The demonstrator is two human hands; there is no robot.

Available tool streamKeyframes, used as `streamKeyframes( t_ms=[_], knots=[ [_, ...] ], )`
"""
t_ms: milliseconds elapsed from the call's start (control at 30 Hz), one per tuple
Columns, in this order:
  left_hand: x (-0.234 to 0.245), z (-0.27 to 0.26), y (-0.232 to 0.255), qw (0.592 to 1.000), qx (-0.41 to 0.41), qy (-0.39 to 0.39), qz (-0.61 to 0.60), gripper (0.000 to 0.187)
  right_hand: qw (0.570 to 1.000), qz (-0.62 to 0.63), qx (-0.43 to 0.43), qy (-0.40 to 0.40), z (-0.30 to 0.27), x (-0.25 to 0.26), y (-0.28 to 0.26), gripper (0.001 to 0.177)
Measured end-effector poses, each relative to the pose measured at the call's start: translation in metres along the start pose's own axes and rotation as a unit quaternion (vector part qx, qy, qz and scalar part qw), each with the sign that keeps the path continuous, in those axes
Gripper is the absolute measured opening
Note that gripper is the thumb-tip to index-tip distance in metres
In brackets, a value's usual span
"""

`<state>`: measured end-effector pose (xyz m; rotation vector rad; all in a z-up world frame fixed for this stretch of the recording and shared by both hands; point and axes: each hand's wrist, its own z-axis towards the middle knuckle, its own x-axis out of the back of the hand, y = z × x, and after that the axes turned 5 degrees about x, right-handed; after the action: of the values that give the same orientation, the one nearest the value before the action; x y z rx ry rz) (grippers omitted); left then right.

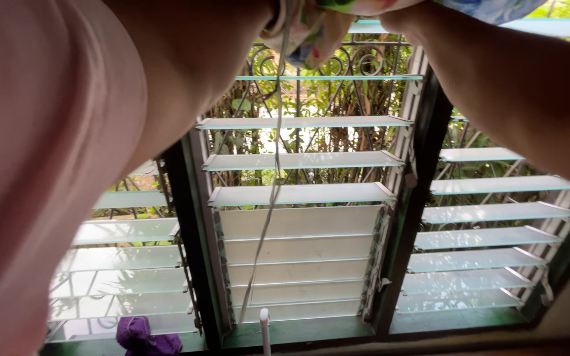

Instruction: The person wets a purple cloth in a basin of water and proceeds to wipe the glass panes and metal frame of a window. They also clean the window sill and a white curtain rod, then place the cloth on a bed.

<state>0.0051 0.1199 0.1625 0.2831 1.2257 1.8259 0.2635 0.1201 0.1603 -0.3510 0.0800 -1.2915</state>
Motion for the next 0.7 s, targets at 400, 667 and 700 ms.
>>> streamKeyframes(
  t_ms=[400,667,700],
  knots=[
    [-0.015,0.007,-0.008,1.0,0.012,-0.024,0.013,0.036,0.958,-0.201,0.107,-0.171,-0.01,0.006,0.029,0.039],
    [0.013,-0.021,0.01,0.997,0.008,0.0,0.075,0.038,0.939,-0.228,-0.03,-0.256,-0.023,0.025,-0.018,0.051],
    [0.016,-0.026,0.006,0.996,0.018,-0.001,0.083,0.038,0.939,-0.214,-0.071,-0.26,-0.027,0.026,-0.024,0.054]
  ],
)
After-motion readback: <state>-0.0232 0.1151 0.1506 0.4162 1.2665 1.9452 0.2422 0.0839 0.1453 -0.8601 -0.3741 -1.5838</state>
